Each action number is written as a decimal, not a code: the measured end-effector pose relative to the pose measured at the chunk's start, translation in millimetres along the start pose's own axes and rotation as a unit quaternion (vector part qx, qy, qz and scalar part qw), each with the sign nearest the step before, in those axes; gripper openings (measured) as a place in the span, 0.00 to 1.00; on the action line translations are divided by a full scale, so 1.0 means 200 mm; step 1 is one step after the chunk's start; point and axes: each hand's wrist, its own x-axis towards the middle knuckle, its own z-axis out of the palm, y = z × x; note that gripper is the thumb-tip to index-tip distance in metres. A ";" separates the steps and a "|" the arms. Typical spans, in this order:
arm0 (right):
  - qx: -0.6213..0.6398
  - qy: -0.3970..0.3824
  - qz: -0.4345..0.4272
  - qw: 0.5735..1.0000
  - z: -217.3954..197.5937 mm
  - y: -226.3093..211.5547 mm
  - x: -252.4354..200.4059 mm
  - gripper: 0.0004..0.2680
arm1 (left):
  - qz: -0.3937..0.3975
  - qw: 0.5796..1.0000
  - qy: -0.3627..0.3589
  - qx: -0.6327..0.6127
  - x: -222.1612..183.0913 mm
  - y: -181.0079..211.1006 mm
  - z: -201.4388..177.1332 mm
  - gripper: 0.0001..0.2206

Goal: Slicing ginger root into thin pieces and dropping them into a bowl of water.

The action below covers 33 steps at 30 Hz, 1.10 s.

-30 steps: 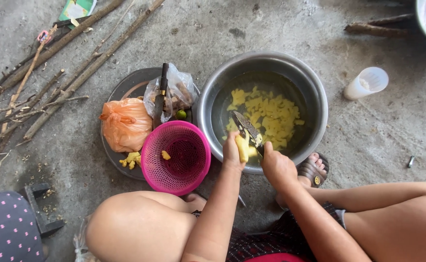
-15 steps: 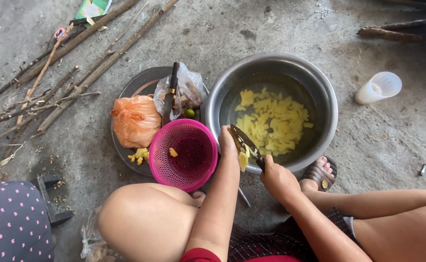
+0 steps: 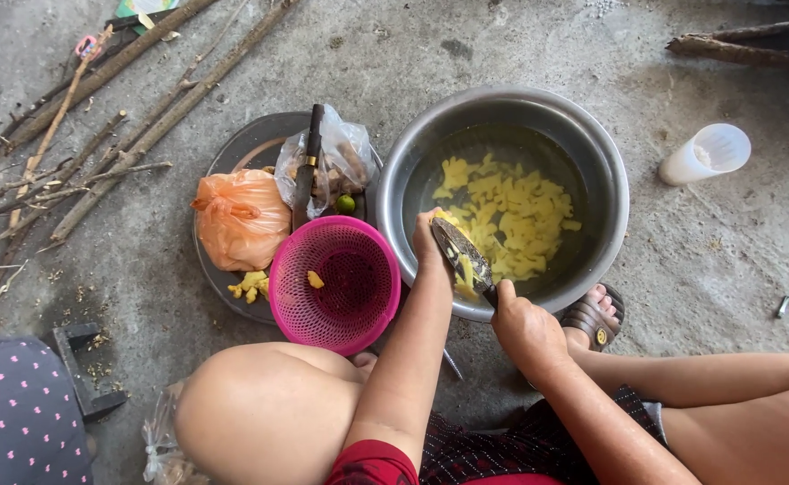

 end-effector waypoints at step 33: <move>-0.019 0.120 0.004 0.993 0.00 -0.02 0.07 0.10 | -0.069 0.983 -0.158 -0.062 -0.12 0.05 -0.08 0.15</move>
